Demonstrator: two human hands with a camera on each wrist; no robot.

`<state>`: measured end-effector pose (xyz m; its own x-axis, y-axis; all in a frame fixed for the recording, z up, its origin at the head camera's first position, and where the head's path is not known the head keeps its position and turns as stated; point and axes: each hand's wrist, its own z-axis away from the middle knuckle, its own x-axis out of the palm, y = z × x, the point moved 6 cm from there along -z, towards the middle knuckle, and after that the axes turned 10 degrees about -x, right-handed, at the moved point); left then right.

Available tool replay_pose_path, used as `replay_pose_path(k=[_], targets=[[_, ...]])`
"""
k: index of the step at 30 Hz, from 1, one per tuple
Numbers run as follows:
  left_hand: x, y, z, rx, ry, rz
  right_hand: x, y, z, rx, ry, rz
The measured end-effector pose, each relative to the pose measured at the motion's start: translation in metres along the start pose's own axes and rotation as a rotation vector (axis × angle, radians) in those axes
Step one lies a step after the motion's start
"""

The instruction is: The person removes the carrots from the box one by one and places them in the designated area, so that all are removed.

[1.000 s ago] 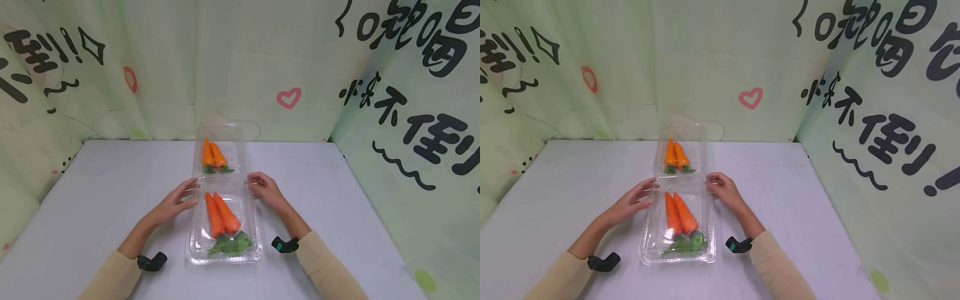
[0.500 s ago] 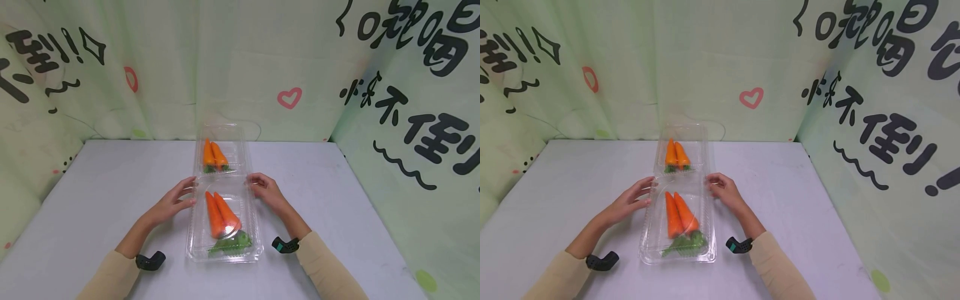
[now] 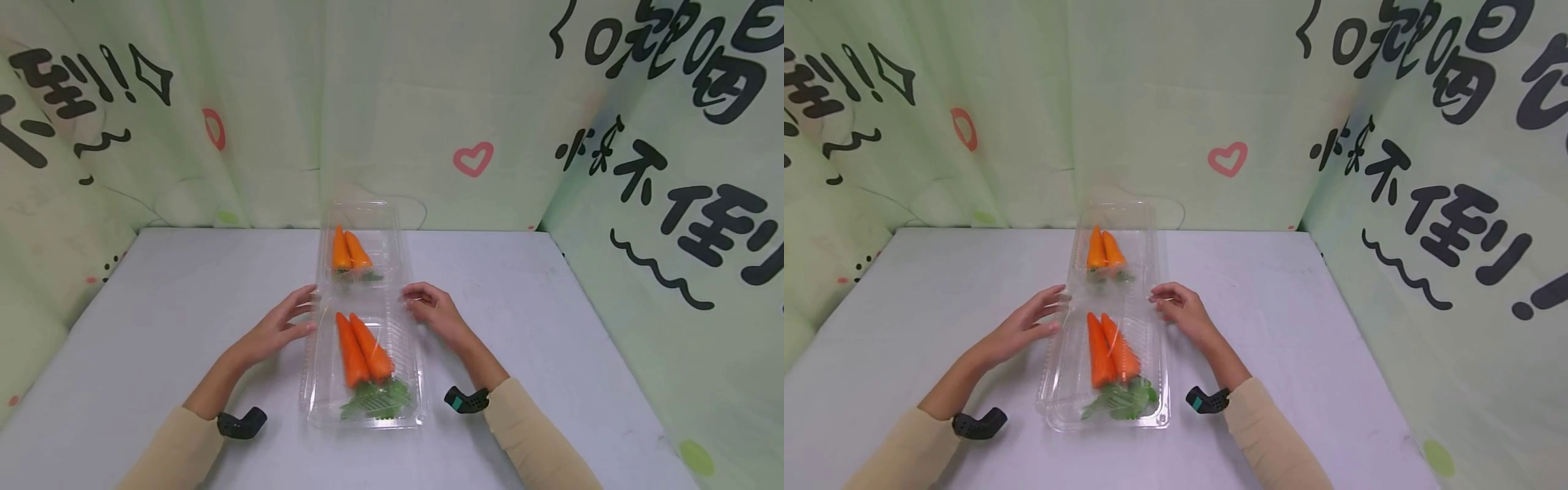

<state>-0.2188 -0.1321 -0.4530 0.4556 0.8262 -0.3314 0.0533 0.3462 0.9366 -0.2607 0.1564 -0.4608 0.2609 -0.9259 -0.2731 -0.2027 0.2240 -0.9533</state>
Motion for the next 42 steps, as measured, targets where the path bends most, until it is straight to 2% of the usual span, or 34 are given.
replay_pose_path(k=[9, 17, 34, 42], targets=[[-0.001, 0.001, 0.000, -0.038, 0.020, -0.017, 0.002, -0.002, 0.000, 0.006, -0.016, -0.025], [-0.005, 0.002, 0.001, -0.017, 0.031, -0.015, 0.002, 0.000, -0.001, 0.018, -0.007, -0.016], [-0.017, 0.005, 0.002, -0.059, 0.059, 0.027, 0.002, 0.001, -0.001, 0.017, 0.008, -0.014], [-0.019, 0.007, 0.002, -0.023, 0.035, 0.083, 0.000, -0.003, 0.002, 0.018, 0.019, -0.017]])
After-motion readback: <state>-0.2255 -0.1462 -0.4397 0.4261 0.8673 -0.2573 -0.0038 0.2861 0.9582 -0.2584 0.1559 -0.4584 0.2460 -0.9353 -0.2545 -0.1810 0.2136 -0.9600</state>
